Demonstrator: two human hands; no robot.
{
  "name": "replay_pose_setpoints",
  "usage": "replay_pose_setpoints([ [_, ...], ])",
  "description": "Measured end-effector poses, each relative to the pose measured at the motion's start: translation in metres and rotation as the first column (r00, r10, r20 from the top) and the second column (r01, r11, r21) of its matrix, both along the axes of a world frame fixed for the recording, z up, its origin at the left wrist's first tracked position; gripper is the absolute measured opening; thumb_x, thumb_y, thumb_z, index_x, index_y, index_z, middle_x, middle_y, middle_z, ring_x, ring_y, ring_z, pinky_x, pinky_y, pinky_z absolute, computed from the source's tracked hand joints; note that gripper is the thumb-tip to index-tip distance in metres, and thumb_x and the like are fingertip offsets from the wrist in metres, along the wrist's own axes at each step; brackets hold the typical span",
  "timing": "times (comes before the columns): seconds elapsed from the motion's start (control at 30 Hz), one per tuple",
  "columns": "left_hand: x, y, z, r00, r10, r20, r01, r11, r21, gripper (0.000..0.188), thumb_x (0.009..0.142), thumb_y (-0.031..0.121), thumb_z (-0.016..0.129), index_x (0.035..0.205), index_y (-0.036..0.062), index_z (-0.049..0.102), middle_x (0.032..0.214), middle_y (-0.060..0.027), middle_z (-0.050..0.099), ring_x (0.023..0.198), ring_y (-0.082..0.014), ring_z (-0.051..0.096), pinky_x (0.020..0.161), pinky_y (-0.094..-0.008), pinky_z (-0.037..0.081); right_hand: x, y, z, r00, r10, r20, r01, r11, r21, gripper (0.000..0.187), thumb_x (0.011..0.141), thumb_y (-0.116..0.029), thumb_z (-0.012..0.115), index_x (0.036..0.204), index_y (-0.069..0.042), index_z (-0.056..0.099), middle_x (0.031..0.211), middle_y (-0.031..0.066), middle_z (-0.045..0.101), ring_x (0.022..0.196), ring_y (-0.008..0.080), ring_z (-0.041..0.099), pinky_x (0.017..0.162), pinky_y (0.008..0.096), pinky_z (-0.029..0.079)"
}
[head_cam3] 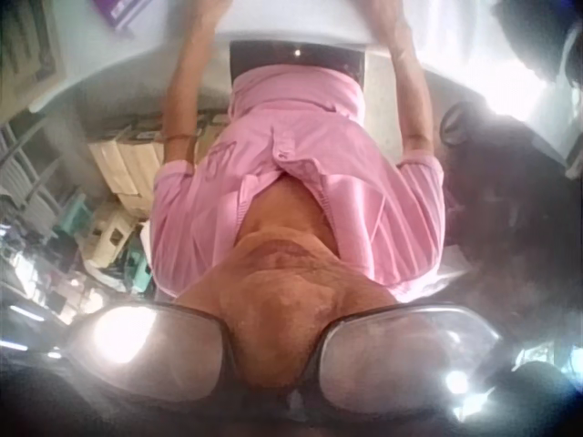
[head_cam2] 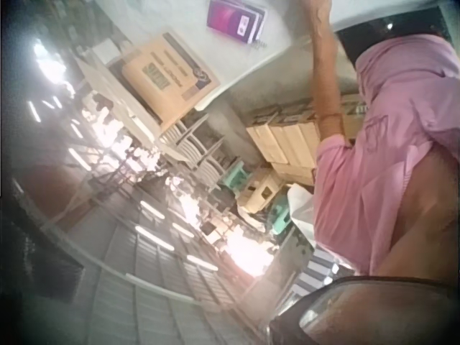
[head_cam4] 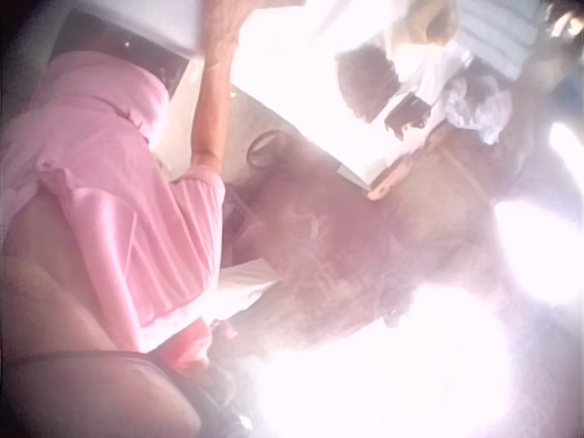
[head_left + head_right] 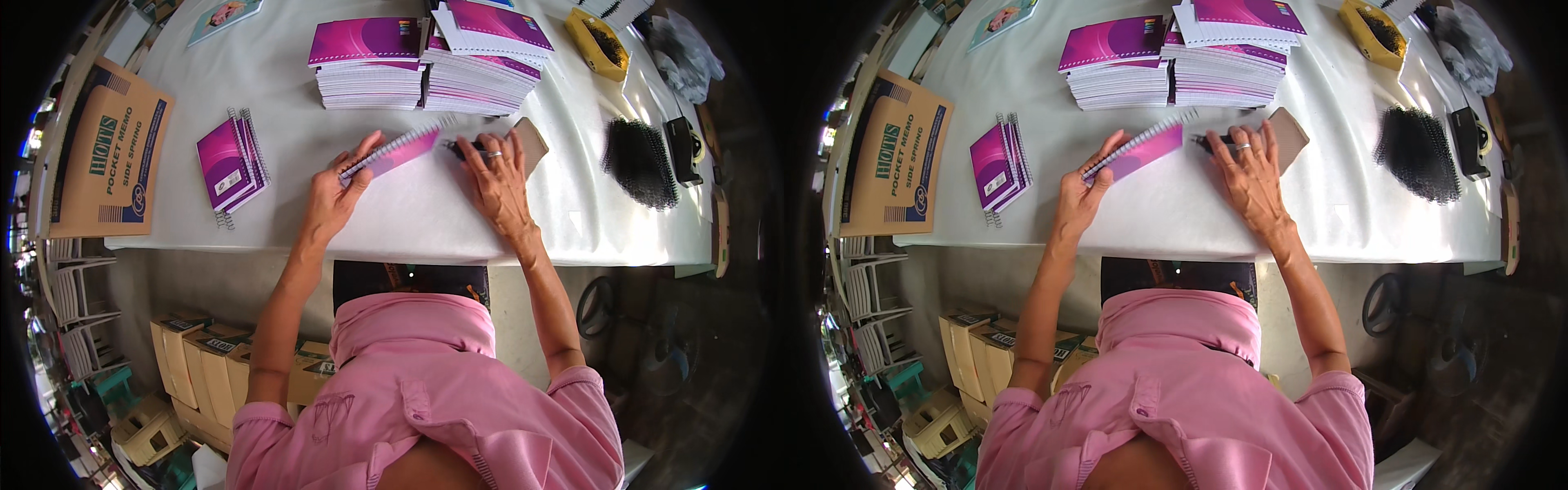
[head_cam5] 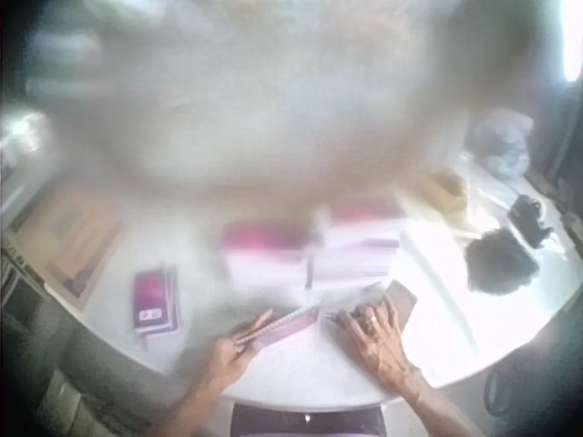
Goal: The person assembles spiral-bound notebooks by inserting metal coils into pre-punched pages and trimming excess coil length with pliers. They handle stacks of blue and purple notebooks, aligning pages and securing the binding before placing finished units into a cardboard box.
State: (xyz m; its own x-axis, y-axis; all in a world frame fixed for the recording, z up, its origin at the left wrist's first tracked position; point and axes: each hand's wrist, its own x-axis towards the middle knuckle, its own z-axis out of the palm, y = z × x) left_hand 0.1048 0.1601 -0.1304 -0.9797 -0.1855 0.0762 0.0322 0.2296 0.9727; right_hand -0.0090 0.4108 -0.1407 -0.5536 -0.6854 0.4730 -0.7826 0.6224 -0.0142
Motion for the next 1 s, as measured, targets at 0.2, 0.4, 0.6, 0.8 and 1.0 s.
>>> replay_pose_setpoints([
  [0.2, -0.002, 0.020, 0.019, 0.958, 0.065, -0.281, -0.194, 0.867, -0.459, 0.059, 0.091, 0.019, 0.066, 0.146, 0.0195, 0.042, 0.122, -0.0151, 0.065, 0.104, -0.0309, 0.066, 0.081, -0.0360, 0.055, 0.046, -0.018, 0.046, 0.986, 0.129, 0.110, -0.097, 0.962, -0.256, 0.042, 0.083, -0.023, 0.071, 0.124, -0.018, 0.063, 0.104, 0.0062, 0.056, 0.099, 0.0201, 0.057, 0.104, 0.0496, 0.034],
  [0.4, -0.005, 0.032, 0.025, 0.932, 0.133, -0.337, -0.328, 0.708, -0.626, 0.061, 0.088, 0.013, 0.067, 0.144, 0.0212, 0.044, 0.120, -0.0152, 0.065, 0.106, -0.0322, 0.066, 0.074, -0.0397, 0.057, 0.060, -0.037, 0.054, 0.966, 0.208, 0.152, -0.153, 0.938, -0.311, 0.041, 0.083, -0.024, 0.071, 0.123, -0.018, 0.065, 0.101, 0.0054, 0.058, 0.100, 0.0228, 0.057, 0.103, 0.0472, 0.037],
  [0.6, -0.003, 0.036, 0.029, 0.939, 0.160, -0.306, -0.335, 0.633, -0.698, 0.066, 0.083, 0.007, 0.068, 0.144, 0.0187, 0.045, 0.120, -0.0112, 0.066, 0.106, -0.0316, 0.066, 0.069, -0.0370, 0.057, 0.062, -0.046, 0.059, 0.970, 0.227, 0.087, -0.194, 0.939, -0.282, 0.035, 0.086, -0.025, 0.069, 0.120, -0.015, 0.065, 0.093, 0.0041, 0.057, 0.085, 0.0186, 0.057, 0.092, 0.0403, 0.042],
  [0.8, -0.004, 0.040, 0.034, 0.898, 0.179, -0.402, -0.424, 0.598, -0.681, 0.068, 0.078, -0.006, 0.065, 0.141, 0.0158, 0.049, 0.126, -0.0085, 0.064, 0.104, -0.0280, 0.068, 0.075, -0.0370, 0.057, 0.033, -0.036, 0.096, -0.056, 0.445, 0.894, -0.051, 0.893, -0.448, 0.028, 0.097, -0.021, 0.056, 0.114, 0.000, 0.064, 0.079, 0.0086, 0.061, 0.075, 0.0243, 0.059, 0.073, 0.0354, 0.048],
  [1.0, 0.020, 0.008, 0.063, 0.922, 0.143, -0.361, -0.369, 0.614, -0.698, 0.059, 0.081, 0.001, 0.069, 0.137, 0.0157, 0.054, 0.129, -0.0060, 0.063, 0.120, -0.0286, 0.060, 0.097, -0.0378, 0.049, 0.027, -0.023, 0.104, 0.685, 0.276, 0.674, -0.180, 0.961, -0.211, 0.027, 0.096, -0.017, 0.057, 0.116, -0.001, 0.064, 0.095, 0.0139, 0.061, 0.084, 0.0274, 0.058, 0.076, 0.0345, 0.045],
])
